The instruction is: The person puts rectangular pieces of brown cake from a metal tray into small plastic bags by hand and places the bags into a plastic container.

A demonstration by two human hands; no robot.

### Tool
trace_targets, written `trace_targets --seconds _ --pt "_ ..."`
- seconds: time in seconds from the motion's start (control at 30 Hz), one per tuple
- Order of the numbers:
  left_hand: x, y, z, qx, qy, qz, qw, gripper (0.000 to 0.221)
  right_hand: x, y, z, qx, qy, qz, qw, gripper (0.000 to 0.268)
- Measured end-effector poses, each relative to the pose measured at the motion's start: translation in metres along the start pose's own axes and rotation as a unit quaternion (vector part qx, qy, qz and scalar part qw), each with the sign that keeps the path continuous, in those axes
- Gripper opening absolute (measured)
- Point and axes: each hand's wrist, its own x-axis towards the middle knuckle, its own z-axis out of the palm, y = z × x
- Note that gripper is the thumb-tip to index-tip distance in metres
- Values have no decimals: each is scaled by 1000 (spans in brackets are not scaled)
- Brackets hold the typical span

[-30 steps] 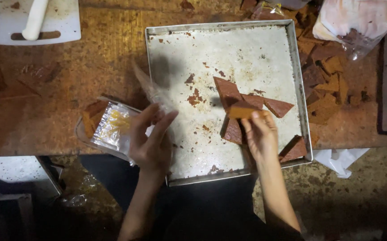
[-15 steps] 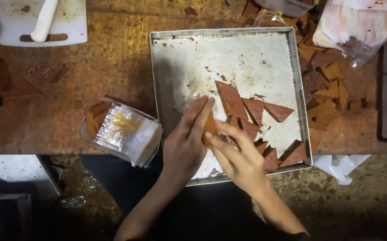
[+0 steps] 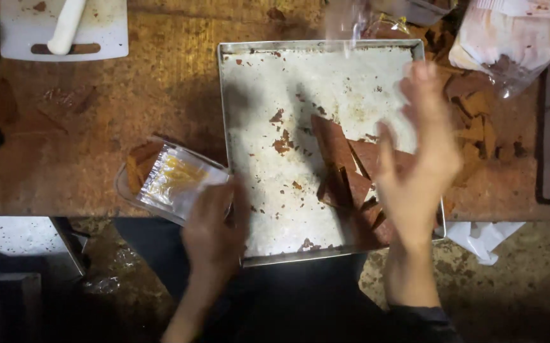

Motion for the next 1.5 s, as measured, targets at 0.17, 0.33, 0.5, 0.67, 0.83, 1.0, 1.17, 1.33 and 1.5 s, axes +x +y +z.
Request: trace_targets --seconds 0.17,0.33,0.5,0.67,0.83,1.0,1.17,1.33,1.5 --pt "-21 -66 -5 156 -205 -147 955 25 18 36 57 -17 -57 144 988 51" --pt "-33 -88 -7 279 8 -58 958 61 -8 107 133 -142 -242 303 911 51" --pt "-34 -94 -3 268 -34 -186 945 39 -26 115 123 -62 -115 216 968 35" --pt "-18 -67 -18 184 84 -183 962 19 -51 109 101 413 84 350 837 30" --pt "-30 -85 -26 68 -20 -173 982 22 -68 141 103 667 103 376 634 14" --pt "-18 -61 -28 85 -4 -203 976 40 -61 66 78 577 119 265 763 31" --pt "8 -22 -22 105 50 -121 986 44 -41 31 65 529 183 301 772 28" --pt "17 -7 -20 93 49 -126 987 44 -47 24 59 435 145 262 849 29" --pt "17 -6 -15 109 50 -138 983 36 -60 42 56 581 143 274 753 38"
